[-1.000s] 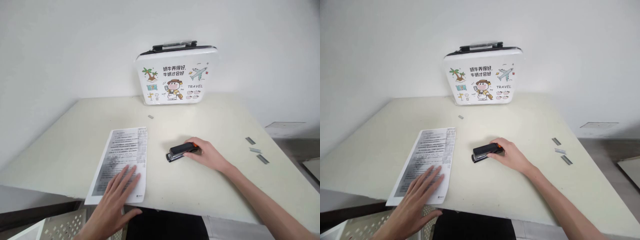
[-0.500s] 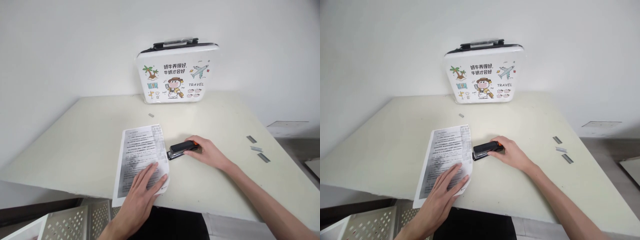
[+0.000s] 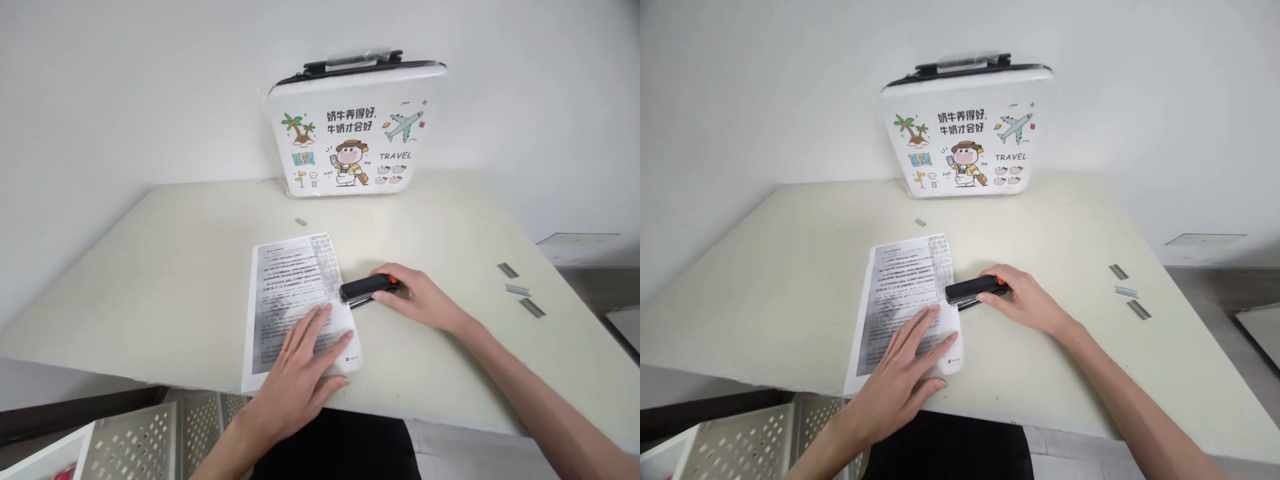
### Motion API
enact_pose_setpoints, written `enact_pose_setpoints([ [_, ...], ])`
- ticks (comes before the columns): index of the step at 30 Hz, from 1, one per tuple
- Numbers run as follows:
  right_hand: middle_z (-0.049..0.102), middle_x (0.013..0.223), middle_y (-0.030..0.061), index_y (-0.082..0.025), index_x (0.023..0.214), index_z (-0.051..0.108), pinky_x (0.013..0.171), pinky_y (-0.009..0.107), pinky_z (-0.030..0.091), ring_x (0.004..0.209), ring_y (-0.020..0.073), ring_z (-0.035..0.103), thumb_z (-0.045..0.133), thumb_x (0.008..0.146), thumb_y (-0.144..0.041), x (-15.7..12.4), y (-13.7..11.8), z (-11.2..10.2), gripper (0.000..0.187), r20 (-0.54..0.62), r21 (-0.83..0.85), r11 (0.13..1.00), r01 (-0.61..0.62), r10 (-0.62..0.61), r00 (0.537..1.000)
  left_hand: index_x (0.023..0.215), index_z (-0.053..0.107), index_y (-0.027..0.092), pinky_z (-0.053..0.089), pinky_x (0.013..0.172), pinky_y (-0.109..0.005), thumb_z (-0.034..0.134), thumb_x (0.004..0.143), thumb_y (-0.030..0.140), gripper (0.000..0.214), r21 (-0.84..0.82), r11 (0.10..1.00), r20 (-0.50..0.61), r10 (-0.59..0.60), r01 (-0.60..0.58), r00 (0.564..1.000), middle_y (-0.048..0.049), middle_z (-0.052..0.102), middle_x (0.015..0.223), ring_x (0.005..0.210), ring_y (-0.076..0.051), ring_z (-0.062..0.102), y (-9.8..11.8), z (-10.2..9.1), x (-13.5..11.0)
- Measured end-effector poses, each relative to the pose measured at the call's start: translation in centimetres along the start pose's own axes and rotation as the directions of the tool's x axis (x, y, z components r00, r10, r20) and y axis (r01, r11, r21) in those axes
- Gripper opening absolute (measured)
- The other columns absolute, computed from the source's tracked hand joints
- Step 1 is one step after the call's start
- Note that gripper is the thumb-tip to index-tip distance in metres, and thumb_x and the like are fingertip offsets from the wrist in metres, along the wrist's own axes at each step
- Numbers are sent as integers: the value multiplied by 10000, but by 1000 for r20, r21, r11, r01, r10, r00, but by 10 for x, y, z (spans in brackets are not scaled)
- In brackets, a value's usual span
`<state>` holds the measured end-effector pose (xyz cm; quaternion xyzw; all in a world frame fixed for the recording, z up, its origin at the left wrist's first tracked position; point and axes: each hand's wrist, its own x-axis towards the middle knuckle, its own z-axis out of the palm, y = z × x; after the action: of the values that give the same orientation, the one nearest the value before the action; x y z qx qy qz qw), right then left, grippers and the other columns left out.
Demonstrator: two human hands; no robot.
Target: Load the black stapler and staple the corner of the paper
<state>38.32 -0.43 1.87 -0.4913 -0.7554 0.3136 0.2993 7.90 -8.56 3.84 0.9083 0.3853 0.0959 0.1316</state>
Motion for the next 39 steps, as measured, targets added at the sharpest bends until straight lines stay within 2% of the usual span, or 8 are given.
enact_pose_setpoints([
  [3, 762, 1131, 63, -264, 1156, 687, 775, 354, 571, 946, 241, 715, 473, 1053, -546, 0, 0, -2, 368, 24, 24, 999, -32, 32, 999, 1586, 463, 281, 345, 1261, -593, 580, 1052, 416, 563, -29, 999, -22, -32, 31, 999, -84, 248, 1746, 1613, -355, 202, -10, -5, 9],
  [6, 765, 1190, 63, -266, 1146, 705, 925, 400, 565, 1062, 261, 717, 364, 1088, -543, 1, 0, -3, 444, -5, 39, 998, -58, 58, 998, 1561, 483, 262, 296, 1287, -574, 481, 1090, 469, 514, -14, 995, -63, -97, 96, 993, -74, 350, 1709, 1617, -317, 208, -27, -7, 28],
  [10, 738, 1282, 70, -279, 1220, 677, 1066, 466, 504, 1190, 285, 680, 402, 1075, -558, 6, -8, 2, 418, -133, -57, 995, -83, 75, 988, 1624, 380, 206, 213, 1317, -547, 408, 1080, 609, 677, -6, 997, -20, -76, 76, 997, -102, 249, 1750, 1640, -317, 101, -48, -1, 59],
  [14, 695, 1371, 75, -290, 1282, 654, 1146, 518, 437, 1294, 292, 628, 374, 1085, -532, 15, -27, 11, 419, -144, -208, 977, -42, 12, 989, 1642, 333, 184, 133, 1328, -551, 364, 1045, 718, 802, -5, 1000, 9, -3, 3, 1000, -125, 211, 1757, 1641, -324, 56, -58, 10, 77],
  [18, 676, 1422, 73, -281, 1310, 660, 1177, 539, 422, 1413, 295, 551, 329, 1100, -510, 26, -48, 24, 453, -69, -329, 944, -9, -15, 997, 1648, 310, 162, 90, 1323, -567, 358, 1039, 728, 833, 31, 999, -50, 26, -24, 998, -146, 231, 1748, 1640, -330, 70, -59, 22, 78],
  [23, 643, 1486, 50, -300, 1350, 665, 1193, 556, 432, 1469, 286, 507, 315, 1104, -526, 33, -63, 35, 484, 7, -381, 924, -29, 34, 999, 1658, 267, 145, 88, 1318, -569, 394, 1038, 694, 838, 35, 999, -136, 43, -38, 990, -148, 250, 1742, 1642, -328, 40, -61, 34, 75],
  [34, 657, 1466, 52, -282, 1314, 672, 1152, 555, 481, 1418, 296, 564, 355, 1086, -498, 34, -65, 47, 447, -64, -457, 877, -145, 130, 989, 1640, 322, 115, 67, 1321, -560, 385, 1041, 696, 837, 2, 1000, -163, -2, 3, 987, -155, 258, 1739, 1640, -346, 29, -57, 37, 73],
  [39, 683, 1427, 60, -284, 1283, 680, 1121, 548, 502, 1383, 303, 595, 356, 1084, -494, 34, -67, 49, 435, -88, -468, 870, -157, 130, 988, 1638, 331, 122, 76, 1315, -569, 404, 1038, 689, 828, 2, 1000, -182, -14, 14, 983, -154, 248, 1742, 1638, -359, 43, -56, 40, 72],
])
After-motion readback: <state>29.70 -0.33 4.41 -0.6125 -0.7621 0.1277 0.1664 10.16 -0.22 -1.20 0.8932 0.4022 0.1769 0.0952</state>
